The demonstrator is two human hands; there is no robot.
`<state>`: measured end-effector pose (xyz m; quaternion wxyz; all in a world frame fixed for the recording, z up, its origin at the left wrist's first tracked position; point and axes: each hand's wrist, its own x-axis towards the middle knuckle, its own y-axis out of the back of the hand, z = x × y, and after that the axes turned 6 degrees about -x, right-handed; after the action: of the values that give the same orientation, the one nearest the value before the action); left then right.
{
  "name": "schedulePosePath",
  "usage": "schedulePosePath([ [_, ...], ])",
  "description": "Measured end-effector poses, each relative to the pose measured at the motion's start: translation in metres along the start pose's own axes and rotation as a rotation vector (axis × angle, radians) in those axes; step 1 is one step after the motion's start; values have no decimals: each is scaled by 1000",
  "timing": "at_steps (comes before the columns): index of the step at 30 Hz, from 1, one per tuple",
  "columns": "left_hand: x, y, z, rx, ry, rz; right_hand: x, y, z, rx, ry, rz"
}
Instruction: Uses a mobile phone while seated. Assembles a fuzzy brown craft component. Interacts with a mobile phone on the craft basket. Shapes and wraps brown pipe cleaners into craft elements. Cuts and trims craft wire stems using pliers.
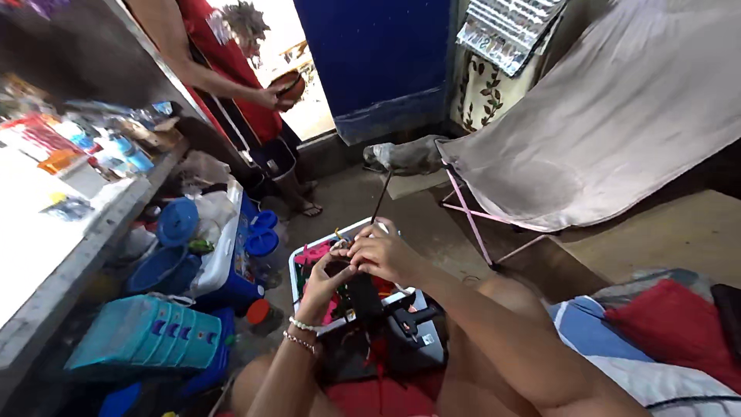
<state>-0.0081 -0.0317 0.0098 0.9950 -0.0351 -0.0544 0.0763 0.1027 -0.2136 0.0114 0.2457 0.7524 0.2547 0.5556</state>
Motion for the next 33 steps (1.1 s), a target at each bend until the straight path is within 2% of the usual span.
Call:
schedulePosePath([
  [6, 6, 25, -11, -143, 86, -94, -1, -17, 6, -20, -34, 4],
  [8, 8, 34, -22, -125, 47, -108, 0, -23, 5, -20, -56, -21],
  [14, 24, 53, -46, 3, -2, -70, 5, -51, 23, -27, -79, -107],
  [19, 38, 62, -56, -109, 24, -16, 17, -66, 32, -13, -149, -131],
  [24, 37, 59, -65, -133, 78, 49, 8, -83, 43, 14, -129, -82],
  [27, 37, 54, -74, -59, 78, 37, -2, -84, 49, -25, -95, -110],
  [30, 39, 48, -79, 157, 18, 0, -8, -78, 58, -82, -70, -128],
  [33, 45, 39, -75, 260, 15, -15, -8, -69, 65, -137, -24, -150],
])
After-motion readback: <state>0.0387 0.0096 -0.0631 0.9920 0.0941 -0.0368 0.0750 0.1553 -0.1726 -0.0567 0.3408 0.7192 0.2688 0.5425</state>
